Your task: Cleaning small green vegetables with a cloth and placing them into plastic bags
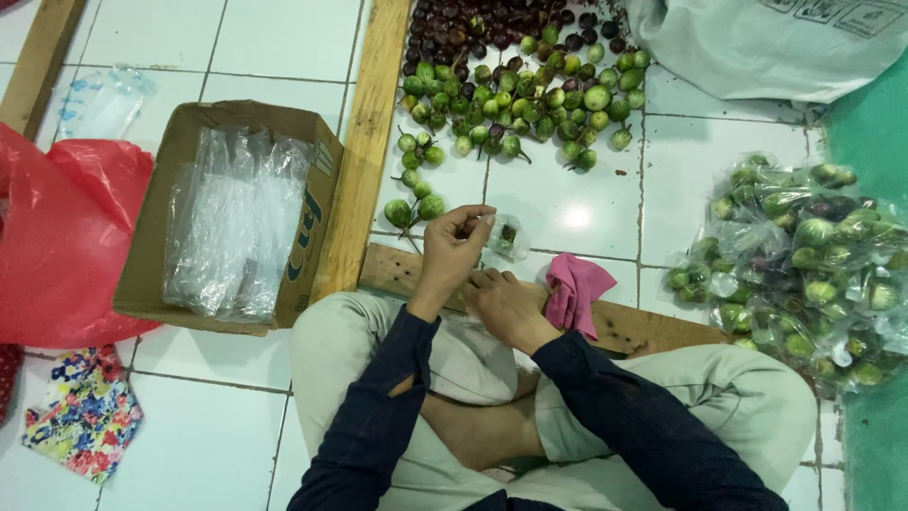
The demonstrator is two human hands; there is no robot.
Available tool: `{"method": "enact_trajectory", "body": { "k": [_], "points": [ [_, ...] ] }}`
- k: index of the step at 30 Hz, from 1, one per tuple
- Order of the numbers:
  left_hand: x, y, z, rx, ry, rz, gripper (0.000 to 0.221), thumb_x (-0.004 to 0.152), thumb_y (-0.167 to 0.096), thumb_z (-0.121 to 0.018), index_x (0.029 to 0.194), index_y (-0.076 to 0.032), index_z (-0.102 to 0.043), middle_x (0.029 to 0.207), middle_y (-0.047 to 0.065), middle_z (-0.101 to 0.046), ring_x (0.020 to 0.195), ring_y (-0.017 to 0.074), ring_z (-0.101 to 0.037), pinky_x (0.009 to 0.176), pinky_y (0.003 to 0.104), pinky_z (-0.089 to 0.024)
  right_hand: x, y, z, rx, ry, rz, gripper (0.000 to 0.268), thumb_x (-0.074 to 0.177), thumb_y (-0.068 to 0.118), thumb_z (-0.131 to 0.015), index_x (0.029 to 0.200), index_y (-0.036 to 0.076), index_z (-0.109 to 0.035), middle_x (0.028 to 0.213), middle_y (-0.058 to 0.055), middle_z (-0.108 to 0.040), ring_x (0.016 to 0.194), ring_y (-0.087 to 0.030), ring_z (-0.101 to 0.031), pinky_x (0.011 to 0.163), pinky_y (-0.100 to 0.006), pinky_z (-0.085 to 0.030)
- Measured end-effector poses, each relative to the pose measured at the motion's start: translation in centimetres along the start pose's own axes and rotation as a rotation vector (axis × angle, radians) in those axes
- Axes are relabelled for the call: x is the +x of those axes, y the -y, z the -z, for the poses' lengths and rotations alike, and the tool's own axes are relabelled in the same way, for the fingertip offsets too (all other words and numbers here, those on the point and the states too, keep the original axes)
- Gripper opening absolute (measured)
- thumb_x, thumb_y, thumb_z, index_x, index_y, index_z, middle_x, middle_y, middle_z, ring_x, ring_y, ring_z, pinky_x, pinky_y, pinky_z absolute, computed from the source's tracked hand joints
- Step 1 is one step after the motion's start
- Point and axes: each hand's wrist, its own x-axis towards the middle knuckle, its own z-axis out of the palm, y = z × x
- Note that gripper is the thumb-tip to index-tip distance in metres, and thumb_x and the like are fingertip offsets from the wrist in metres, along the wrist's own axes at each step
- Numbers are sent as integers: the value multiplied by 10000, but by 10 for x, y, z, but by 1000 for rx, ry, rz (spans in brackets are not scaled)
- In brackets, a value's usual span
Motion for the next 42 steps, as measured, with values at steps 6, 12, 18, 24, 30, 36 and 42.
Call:
{"method": "enact_trajectory", "body": {
  "k": [6,12,18,24,30,36,42],
  "points": [
    [1,7,1,-20,40,-19,210,861,-49,-754,1070,-46,-768,666,59,-660,641,84,-574,597,264,-515,5,-7,-1,2,-43,18,200,831,282,-752,954,132,-702,938,-75,-669,933,-294,-641,867,-425,-473],
    [3,1,9,-49,64,9,267,834,-39,-768,1101,-50,-763,715,36,-673,660,72,-586,622,254,-537,-18,11,113,486,27,-120,373,903,397,-663,1043,51,-683,858,-149,-702,884,-414,-669,757,-518,-520],
    [3,0,8,-42,127,45,278,842,-25,-751,1118,-56,-750,740,25,-667,658,66,-585,621,242,-528,-34,-20,130,293,-349,-221,361,939,467,-674,1066,129,-668,913,-96,-644,885,-351,-654,746,-457,-519],
    [-2,-5,1,8,161,52,164,888,-63,-739,1039,-84,-798,710,42,-698,656,84,-583,599,249,-520,-29,-40,105,326,-181,-365,392,972,397,-641,1134,44,-693,1186,-180,-634,1051,-395,-692,790,-454,-573],
    [-8,5,-8,18,74,66,169,994,-185,-682,963,-64,-796,602,68,-641,591,67,-513,529,241,-456,-30,-15,159,394,-158,-393,423,972,346,-644,1213,-1,-676,1367,-250,-567,1132,-456,-661,813,-511,-593],
    [-7,-7,-11,32,61,7,139,981,-188,-710,976,-82,-800,639,84,-691,611,96,-576,578,266,-501,-30,-33,131,487,-124,-469,414,946,385,-652,1104,9,-728,1074,-192,-699,925,-402,-742,668,-447,-612],
    [-12,-6,-12,44,136,-42,148,927,-82,-707,1039,-10,-772,628,121,-659,624,141,-592,599,320,-513,-26,-44,128,404,-178,-588,420,929,352,-697,1040,-49,-749,888,-204,-692,808,-382,-750,590,-415,-606]
  ]
}}
